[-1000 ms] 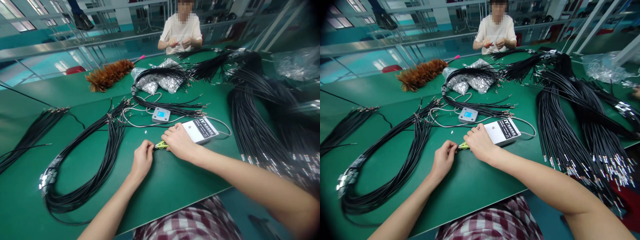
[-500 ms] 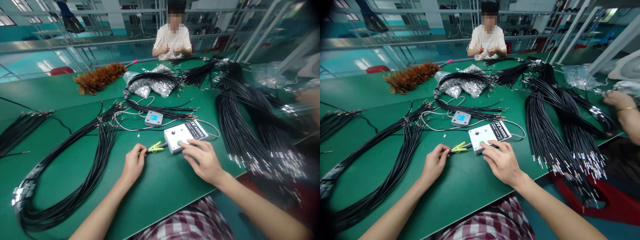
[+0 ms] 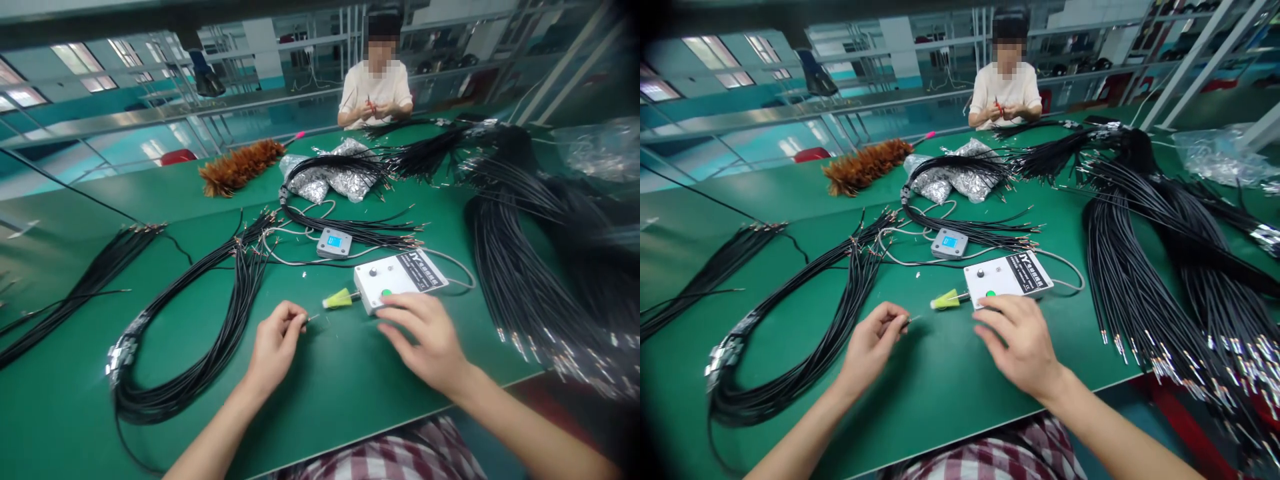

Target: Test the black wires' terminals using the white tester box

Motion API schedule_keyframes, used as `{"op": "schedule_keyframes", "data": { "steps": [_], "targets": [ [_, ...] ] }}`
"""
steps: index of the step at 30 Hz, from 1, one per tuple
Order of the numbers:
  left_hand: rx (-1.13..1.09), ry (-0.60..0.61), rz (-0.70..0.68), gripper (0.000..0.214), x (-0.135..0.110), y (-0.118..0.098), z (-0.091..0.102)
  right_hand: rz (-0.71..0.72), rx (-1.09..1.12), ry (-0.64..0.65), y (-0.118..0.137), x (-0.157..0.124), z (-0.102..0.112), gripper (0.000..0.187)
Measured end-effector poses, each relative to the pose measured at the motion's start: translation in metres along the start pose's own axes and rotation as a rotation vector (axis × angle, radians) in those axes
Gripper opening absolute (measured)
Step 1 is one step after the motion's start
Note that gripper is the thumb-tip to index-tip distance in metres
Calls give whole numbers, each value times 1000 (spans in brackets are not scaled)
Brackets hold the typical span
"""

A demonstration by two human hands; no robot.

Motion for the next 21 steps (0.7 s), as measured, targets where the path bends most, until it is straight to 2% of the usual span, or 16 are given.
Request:
{"op": "schedule_keyframes", "data": {
  "steps": [2, 4, 6, 9, 11, 13, 16, 19, 21],
  "targets": [
    [-62, 73, -1, 18, -13, -15, -12, -61, 146, 97, 17, 5, -20, 16],
    [-87, 158, -17, 18, -27, -27, -24, -134, 287, 226, 31, 6, -42, 10],
    [-83, 210, -13, 14, -40, -29, -28, -148, 376, 317, 40, 5, -57, 20],
    [31, 253, -1, 16, -59, -15, -18, -172, 459, 364, 35, 5, -61, 23],
    [152, 284, -9, 18, -73, -1, -6, -189, 500, 353, 26, 9, -57, 24],
    [215, 270, -9, 29, -82, 13, 11, -189, 526, 333, 18, 17, -52, 26],
    [253, 92, 0, 37, -75, 24, 50, -231, 540, 252, 8, 30, -48, 28],
    [318, -179, 65, 40, -44, 30, 101, -301, 526, 181, -1, 35, -49, 30],
    [385, -344, 136, 44, -24, 37, 131, -301, 514, 200, -3, 31, -54, 31]
  ]
}}
Point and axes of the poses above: each hand's wrist, its own x-axis towards the middle knuckle, its own z-axis out of the back of the hand, y = z × x, the point moved 8 cm from there along x, towards the middle knuckle, and after that the axes turned 2 degrees about z, right-handed, at the moved point
